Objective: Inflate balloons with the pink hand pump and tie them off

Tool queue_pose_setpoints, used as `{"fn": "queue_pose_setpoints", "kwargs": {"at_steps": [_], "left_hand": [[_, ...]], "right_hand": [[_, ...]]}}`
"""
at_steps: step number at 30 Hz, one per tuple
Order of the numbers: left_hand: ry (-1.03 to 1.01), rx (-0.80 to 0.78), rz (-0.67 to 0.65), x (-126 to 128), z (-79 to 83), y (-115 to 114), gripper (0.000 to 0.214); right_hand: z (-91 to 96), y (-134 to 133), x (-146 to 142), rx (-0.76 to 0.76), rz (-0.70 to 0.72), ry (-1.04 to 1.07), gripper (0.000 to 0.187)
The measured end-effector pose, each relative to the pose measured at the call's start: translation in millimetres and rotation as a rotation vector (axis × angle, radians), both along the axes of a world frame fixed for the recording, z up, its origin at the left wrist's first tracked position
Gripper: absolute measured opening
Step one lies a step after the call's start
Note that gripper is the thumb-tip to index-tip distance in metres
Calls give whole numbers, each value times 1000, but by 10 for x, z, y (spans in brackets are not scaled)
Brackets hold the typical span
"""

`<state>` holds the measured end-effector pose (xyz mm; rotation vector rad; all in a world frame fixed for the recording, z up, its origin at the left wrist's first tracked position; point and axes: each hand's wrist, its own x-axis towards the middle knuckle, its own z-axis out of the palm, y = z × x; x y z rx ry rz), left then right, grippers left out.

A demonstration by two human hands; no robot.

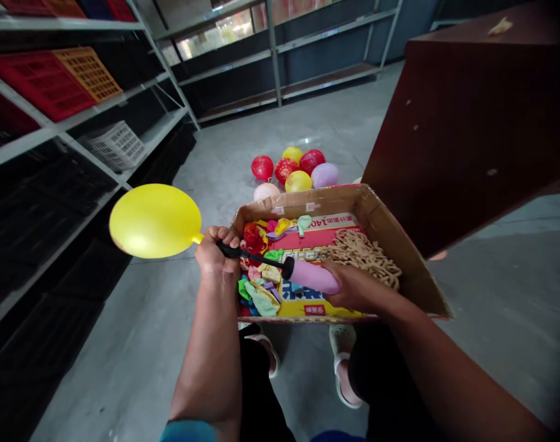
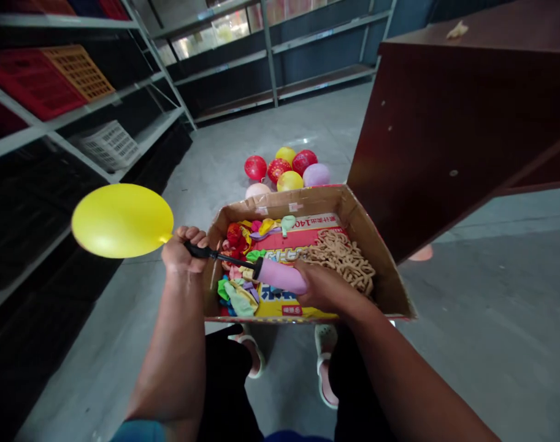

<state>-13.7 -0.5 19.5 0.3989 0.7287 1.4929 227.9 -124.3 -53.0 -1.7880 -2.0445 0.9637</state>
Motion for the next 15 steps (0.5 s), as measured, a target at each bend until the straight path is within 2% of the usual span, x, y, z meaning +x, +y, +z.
{"fn": "queue_pose_setpoints", "kwargs": {"at_steps": [3,6,11,15], "left_hand": [[-16,-3,26,-90,17,16,28],[-25,5,-11,-65,-67,27,26],[-3,2,-75,154,-256,-20,23],[18,-26,-128,363,-332,-124,22]], "right_hand": [[-35,-6,97,-54,16,-19,42],[-90,1,71,-52,-21,-86,45],[-99,37,-174,1,-56,-90,51],[-40,65,-328,20,-79,-126,49]]}}
